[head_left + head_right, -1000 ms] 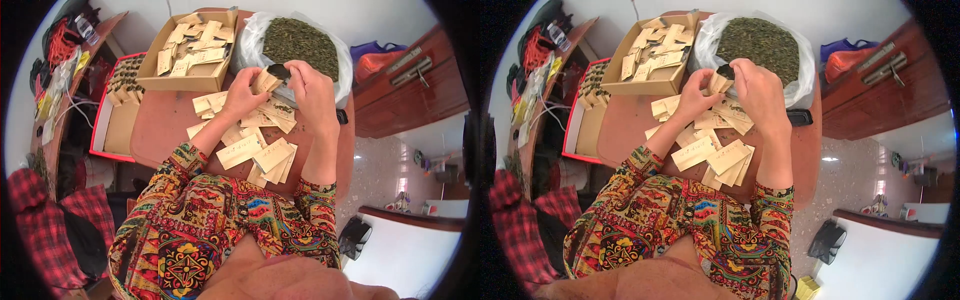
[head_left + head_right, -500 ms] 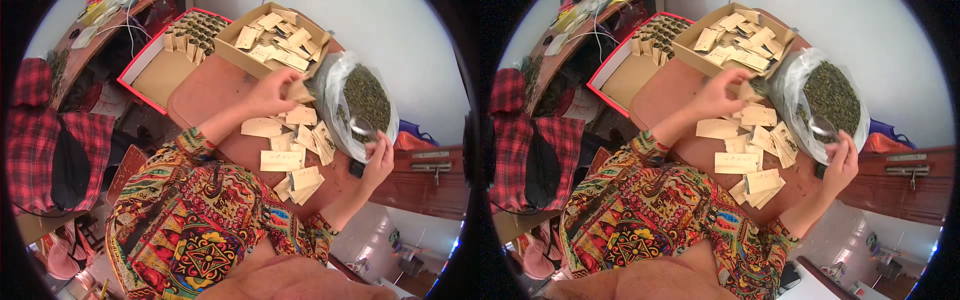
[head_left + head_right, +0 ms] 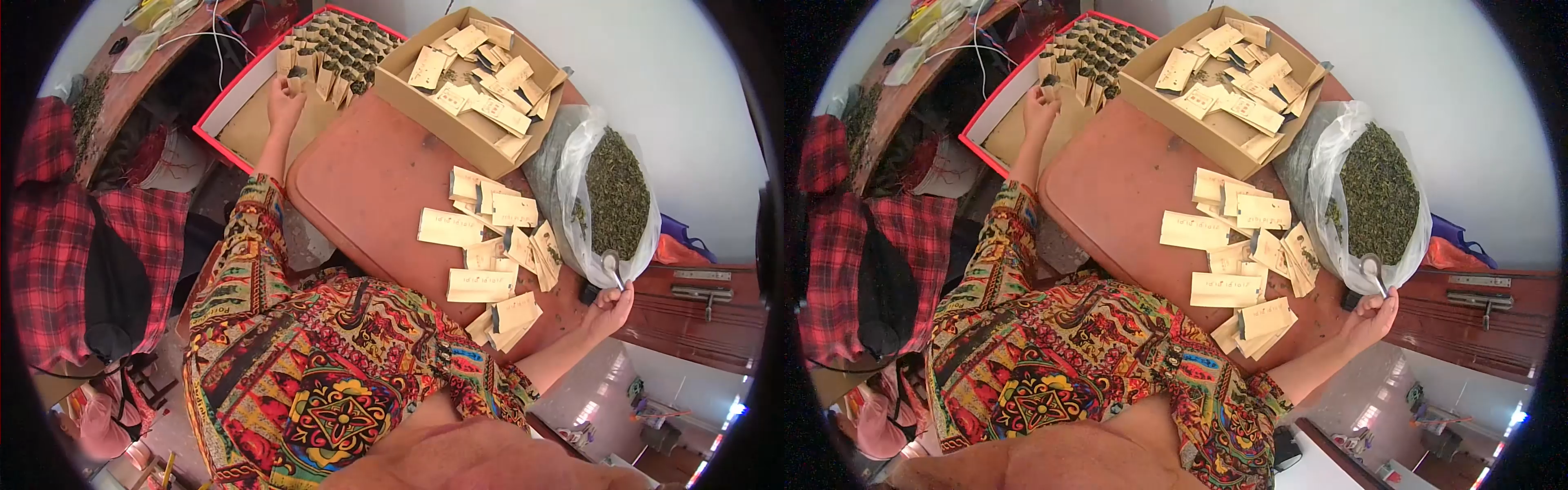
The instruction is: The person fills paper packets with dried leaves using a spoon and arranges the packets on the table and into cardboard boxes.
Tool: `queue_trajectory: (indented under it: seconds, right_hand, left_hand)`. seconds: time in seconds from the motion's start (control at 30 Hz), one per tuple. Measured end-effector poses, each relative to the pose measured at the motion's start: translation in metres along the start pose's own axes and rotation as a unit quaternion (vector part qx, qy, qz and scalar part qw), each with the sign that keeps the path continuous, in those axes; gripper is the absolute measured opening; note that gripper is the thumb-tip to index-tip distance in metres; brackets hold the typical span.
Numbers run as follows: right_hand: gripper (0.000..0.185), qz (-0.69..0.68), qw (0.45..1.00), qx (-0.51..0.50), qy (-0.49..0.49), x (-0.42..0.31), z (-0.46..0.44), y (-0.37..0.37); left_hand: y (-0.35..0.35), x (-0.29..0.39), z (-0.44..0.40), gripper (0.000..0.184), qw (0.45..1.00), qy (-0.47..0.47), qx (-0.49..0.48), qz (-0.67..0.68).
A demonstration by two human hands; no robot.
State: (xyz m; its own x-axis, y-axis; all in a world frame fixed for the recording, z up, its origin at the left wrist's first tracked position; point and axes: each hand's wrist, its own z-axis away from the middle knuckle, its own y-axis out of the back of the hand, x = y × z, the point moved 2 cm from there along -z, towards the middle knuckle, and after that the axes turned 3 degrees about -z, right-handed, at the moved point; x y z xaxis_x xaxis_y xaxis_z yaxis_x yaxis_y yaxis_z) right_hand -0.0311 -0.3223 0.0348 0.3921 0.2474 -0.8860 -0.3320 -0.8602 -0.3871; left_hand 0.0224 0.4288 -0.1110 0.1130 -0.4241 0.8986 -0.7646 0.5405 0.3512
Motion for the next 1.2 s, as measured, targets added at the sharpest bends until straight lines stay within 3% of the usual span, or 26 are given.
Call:
queue_trajectory:
  seconds: [0.1,0.27,0.33,0.47,0.77,0.87,0.93,0.97,1.03,1.1,1.17,1.2]
  right_hand:
    - [0.033,-0.002,1.000,-0.014,-0.019,0.002,-0.002,0.002]
    - [0.032,0.005,1.000,-0.021,-0.018,0.012,0.004,0.002]
    - [0.031,0.017,0.999,-0.012,-0.036,0.005,0.002,0.001]
    - [0.031,0.007,0.999,-0.043,-0.033,0.019,0.003,0.007]
    - [0.031,-0.005,0.998,-0.044,-0.041,0.019,0.004,0.004]
    - [0.030,-0.010,0.998,-0.027,-0.056,0.020,0.005,0.002]
    - [0.029,-0.022,0.998,-0.015,-0.064,0.026,0.003,0.012]
    - [0.029,-0.026,0.998,-0.008,-0.065,0.029,0.003,0.014]
    - [0.029,-0.039,0.998,0.003,-0.057,0.035,0.008,0.011]
    - [0.029,-0.065,0.996,0.001,-0.055,0.043,0.008,0.011]
    - [0.027,-0.073,0.996,0.001,-0.046,0.047,0.008,0.014]
    - [0.026,-0.061,0.997,0.007,-0.040,0.048,0.009,0.012]
  left_hand:
    - [-0.002,-0.025,-0.006,0.047,0.994,0.049,-0.022,-0.097]
    - [-0.027,-0.061,-0.044,0.050,0.995,0.042,0.004,-0.091]
    - [-0.016,-0.038,-0.037,0.052,0.988,0.045,0.010,-0.145]
    - [-0.041,-0.064,-0.067,0.057,0.983,-0.021,0.002,-0.185]
    - [-0.023,-0.041,-0.039,0.069,0.989,0.029,-0.022,-0.145]
    - [-0.013,-0.074,-0.046,0.066,0.993,0.094,-0.046,-0.054]
    - [-0.009,-0.058,-0.027,0.053,0.988,0.064,0.048,0.131]
    - [-0.004,-0.038,-0.019,0.040,0.987,0.020,0.073,0.144]
    - [0.004,-0.023,-0.024,0.022,0.976,-0.007,0.022,0.218]
    - [0.004,0.058,0.011,0.011,0.972,-0.002,-0.005,0.237]
    - [-0.009,0.118,0.044,0.015,0.943,-0.055,-0.120,0.305]
    - [-0.019,0.152,0.070,0.020,0.948,-0.083,-0.137,0.277]
